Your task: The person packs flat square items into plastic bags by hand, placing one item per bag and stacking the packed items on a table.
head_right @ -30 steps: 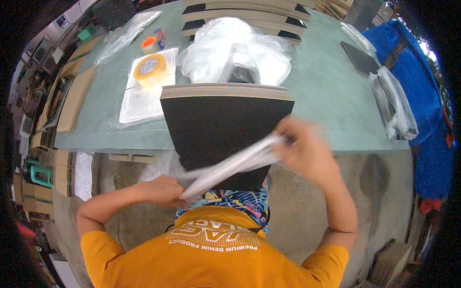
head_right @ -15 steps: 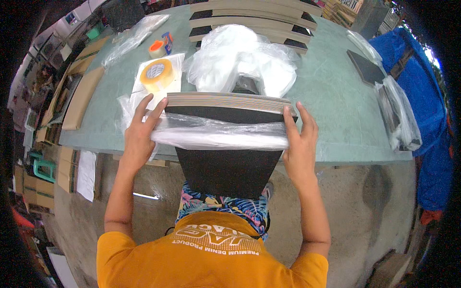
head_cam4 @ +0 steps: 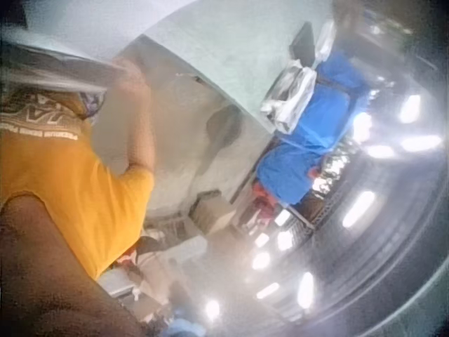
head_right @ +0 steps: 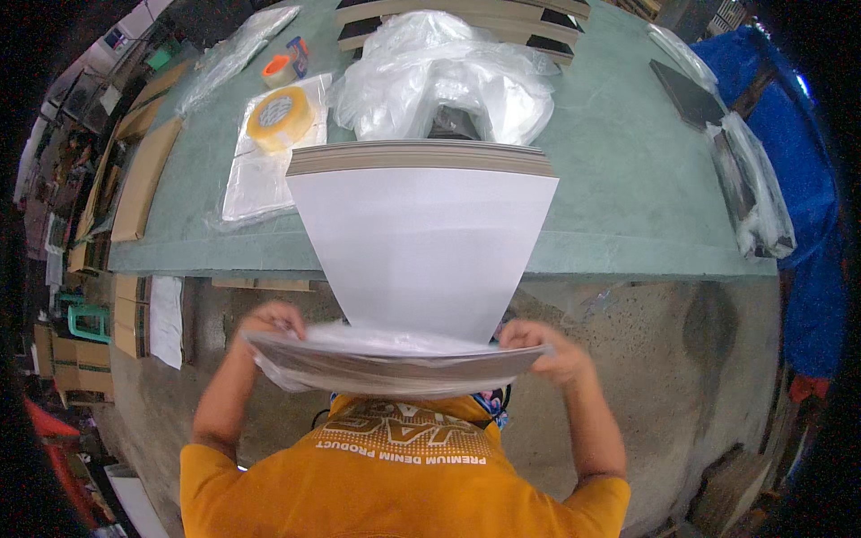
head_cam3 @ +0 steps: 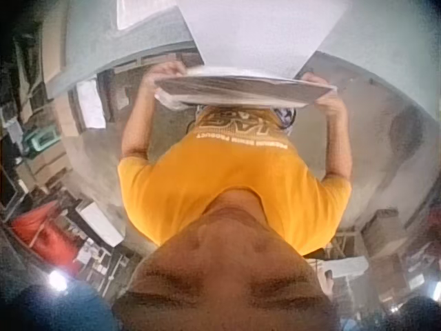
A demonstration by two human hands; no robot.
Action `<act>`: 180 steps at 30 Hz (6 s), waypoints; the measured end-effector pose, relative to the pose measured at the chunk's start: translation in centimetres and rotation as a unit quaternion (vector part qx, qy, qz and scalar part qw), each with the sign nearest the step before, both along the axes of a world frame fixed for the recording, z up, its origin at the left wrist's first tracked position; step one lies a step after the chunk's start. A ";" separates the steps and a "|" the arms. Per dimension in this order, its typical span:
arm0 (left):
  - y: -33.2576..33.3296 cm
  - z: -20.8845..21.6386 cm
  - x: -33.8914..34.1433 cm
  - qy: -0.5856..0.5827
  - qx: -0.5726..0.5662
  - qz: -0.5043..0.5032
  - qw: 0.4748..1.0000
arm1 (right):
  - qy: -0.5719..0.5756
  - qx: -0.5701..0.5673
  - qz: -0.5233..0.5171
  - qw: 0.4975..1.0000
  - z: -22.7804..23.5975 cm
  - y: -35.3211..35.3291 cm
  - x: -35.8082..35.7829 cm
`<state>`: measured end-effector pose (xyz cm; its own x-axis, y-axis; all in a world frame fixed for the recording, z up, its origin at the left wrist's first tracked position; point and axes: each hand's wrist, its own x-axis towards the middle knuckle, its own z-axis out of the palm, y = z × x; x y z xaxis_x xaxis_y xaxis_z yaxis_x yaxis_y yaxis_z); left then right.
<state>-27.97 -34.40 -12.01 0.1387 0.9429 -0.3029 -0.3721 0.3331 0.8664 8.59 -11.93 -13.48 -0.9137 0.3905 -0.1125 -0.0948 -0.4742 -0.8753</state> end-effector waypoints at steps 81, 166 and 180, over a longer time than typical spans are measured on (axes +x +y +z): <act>9.2 5.2 7.1 0.341 0.111 0.149 0.921 | 0.060 -0.068 -0.129 0.987 9.8 1.9 -8.5; 1.0 1.5 0.1 0.012 0.032 -0.022 0.999 | 0.025 0.021 0.008 0.999 -0.2 2.3 1.2; 1.3 -0.8 1.4 0.538 0.038 -0.045 0.841 | -0.336 0.393 -0.389 0.763 -6.5 -3.6 -2.4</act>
